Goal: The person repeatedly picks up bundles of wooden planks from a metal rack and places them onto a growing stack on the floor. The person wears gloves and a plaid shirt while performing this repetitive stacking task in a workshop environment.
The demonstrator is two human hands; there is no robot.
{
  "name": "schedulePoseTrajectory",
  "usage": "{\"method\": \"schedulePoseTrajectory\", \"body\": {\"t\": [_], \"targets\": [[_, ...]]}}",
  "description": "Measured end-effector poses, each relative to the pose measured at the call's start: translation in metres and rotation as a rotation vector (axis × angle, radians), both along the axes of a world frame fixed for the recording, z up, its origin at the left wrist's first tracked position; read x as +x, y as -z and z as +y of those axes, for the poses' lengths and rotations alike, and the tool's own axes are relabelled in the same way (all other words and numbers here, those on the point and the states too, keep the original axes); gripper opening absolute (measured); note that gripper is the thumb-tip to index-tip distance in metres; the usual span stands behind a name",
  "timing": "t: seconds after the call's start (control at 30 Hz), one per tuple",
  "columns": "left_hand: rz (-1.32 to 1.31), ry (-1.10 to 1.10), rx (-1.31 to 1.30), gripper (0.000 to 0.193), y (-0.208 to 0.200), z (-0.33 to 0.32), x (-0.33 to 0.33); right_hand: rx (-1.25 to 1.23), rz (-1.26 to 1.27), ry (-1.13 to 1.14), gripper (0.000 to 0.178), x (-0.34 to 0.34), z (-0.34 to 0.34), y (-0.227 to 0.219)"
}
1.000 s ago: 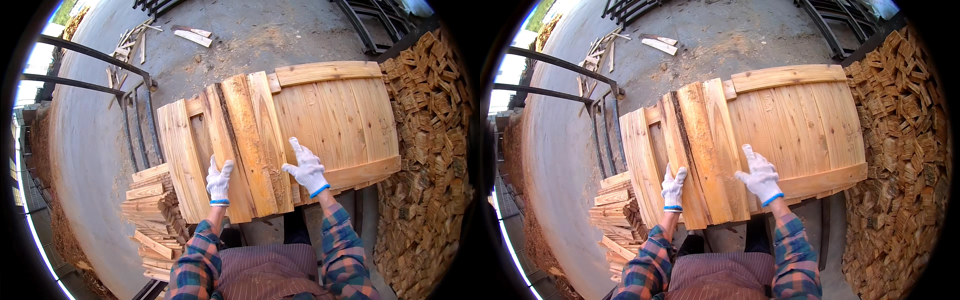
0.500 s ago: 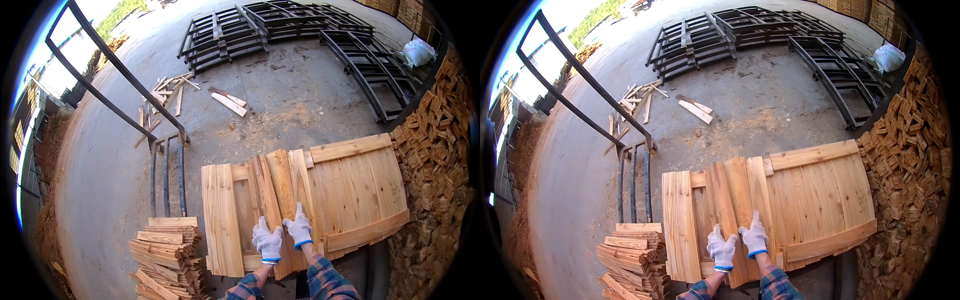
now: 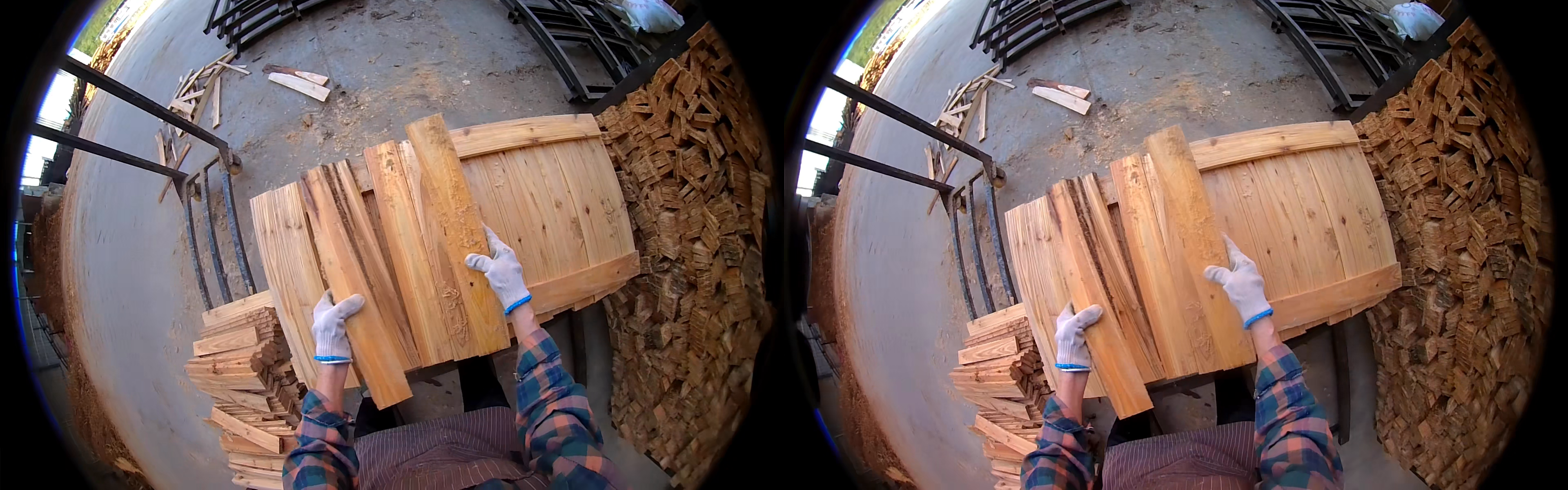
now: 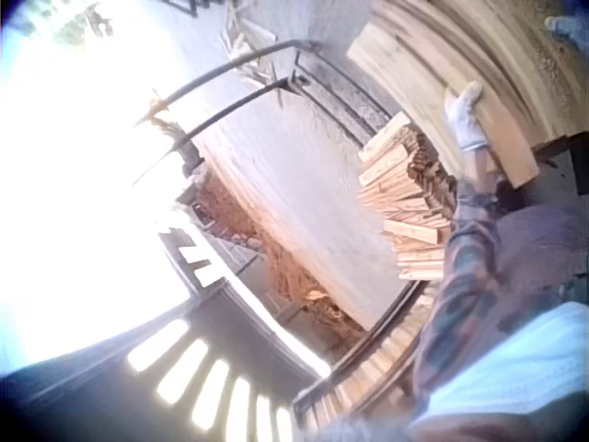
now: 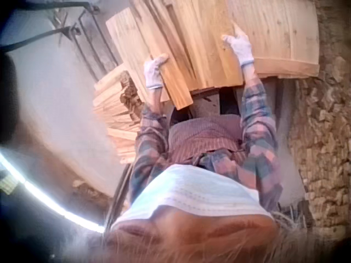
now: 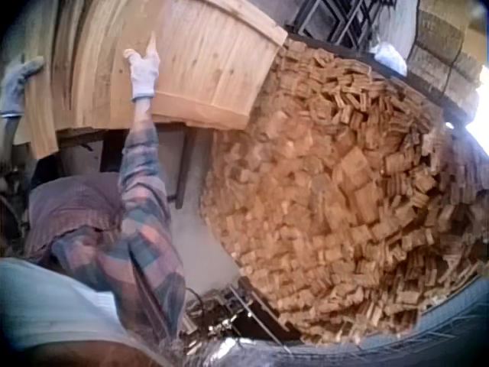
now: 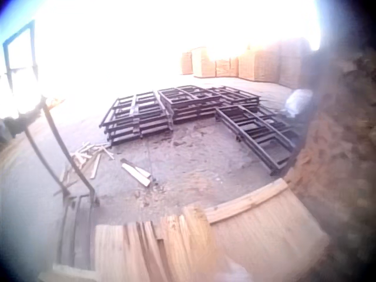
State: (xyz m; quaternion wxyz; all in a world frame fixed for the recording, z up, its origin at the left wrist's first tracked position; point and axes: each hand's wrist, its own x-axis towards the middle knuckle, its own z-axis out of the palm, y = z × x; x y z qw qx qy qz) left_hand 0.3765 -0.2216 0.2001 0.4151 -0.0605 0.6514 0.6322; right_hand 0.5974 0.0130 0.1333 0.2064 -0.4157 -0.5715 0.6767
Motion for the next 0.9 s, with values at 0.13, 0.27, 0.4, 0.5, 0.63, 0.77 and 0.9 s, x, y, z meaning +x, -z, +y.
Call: {"method": "schedulePoseTrajectory", "body": {"t": [0.13, 0.27, 0.4, 0.5, 0.63, 0.77, 0.9], "targets": [[0.009, 0.001, -0.021, 0.046, -0.003, -0.046, -0.037, -0.193, -0.106, 0.124, 0.078, 0.042, 0.041, -0.014], [0.069, -0.015, -0.126, 0.043, 0.044, -0.096, -0.064, -0.057, -0.219, 0.021, 0.077, 0.010, 0.021, 0.009], [0.044, -0.013, -0.101, 0.040, 0.055, -0.097, -0.066, -0.178, -0.058, 0.050, 0.079, -0.002, -0.008, 0.031], [0.082, 0.010, -0.108, 0.038, 0.057, -0.096, -0.067, 0.014, -0.232, 0.015, 0.082, -0.015, -0.028, 0.038], [0.074, 0.009, -0.157, 0.037, 0.049, -0.100, -0.065, -0.117, -0.202, -0.110, 0.084, -0.024, -0.027, 0.027], [0.083, 0.017, -0.097, 0.039, 0.046, -0.087, -0.061, -0.017, -0.301, -0.233, 0.081, -0.030, -0.011, 0.040], [0.066, 0.000, -0.157, 0.040, 0.050, -0.090, -0.062, 0.118, -0.622, -0.297, 0.084, -0.038, -0.014, 0.019]]}}
